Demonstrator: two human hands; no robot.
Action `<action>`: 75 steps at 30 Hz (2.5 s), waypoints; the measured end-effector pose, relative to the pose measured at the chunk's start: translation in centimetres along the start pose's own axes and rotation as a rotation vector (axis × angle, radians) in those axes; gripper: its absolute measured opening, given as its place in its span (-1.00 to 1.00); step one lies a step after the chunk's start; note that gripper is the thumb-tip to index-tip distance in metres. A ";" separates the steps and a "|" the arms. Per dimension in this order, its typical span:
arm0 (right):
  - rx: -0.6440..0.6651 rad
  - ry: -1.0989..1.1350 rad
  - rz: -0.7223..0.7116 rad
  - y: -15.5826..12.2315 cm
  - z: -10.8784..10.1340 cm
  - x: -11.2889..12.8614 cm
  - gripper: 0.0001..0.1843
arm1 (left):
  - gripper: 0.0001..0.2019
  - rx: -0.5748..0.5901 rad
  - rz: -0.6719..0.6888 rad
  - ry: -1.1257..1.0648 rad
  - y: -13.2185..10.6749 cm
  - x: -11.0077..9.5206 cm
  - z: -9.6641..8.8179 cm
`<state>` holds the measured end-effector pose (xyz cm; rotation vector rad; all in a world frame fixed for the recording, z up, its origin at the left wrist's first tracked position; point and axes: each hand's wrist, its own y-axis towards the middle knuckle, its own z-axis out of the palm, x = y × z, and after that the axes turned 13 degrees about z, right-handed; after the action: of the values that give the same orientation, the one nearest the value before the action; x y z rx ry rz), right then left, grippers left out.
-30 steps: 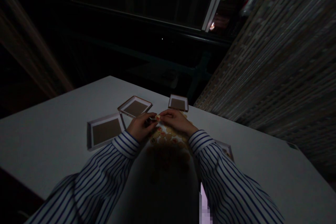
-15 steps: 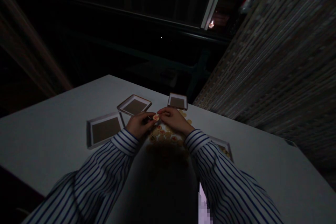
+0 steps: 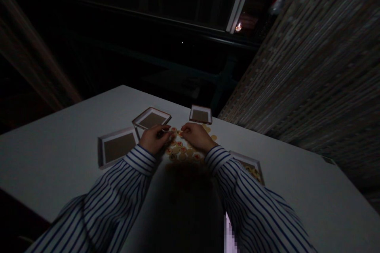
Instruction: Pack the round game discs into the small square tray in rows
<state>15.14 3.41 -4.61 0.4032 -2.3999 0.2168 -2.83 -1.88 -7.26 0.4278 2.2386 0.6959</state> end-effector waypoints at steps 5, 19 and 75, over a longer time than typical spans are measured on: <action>-0.034 -0.341 -0.035 -0.6 0.0 0.8 -0.81 | -0.77 -0.062 -0.048 0.053 0.1 0.2 -0.3; -0.031 -0.704 -0.071 -1.2 0.3 1.7 -0.72 | -0.78 -0.065 -0.092 0.061 0.1 0.1 -0.4; 0.177 0.630 0.350 1.4 -2.3 0.1 -0.90 | -0.78 0.091 -0.033 0.044 -0.1 -0.4 0.7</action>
<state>15.97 5.25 -2.90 -0.0217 -1.8132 0.6182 -2.03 -1.91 -7.45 0.4222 2.3200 0.5933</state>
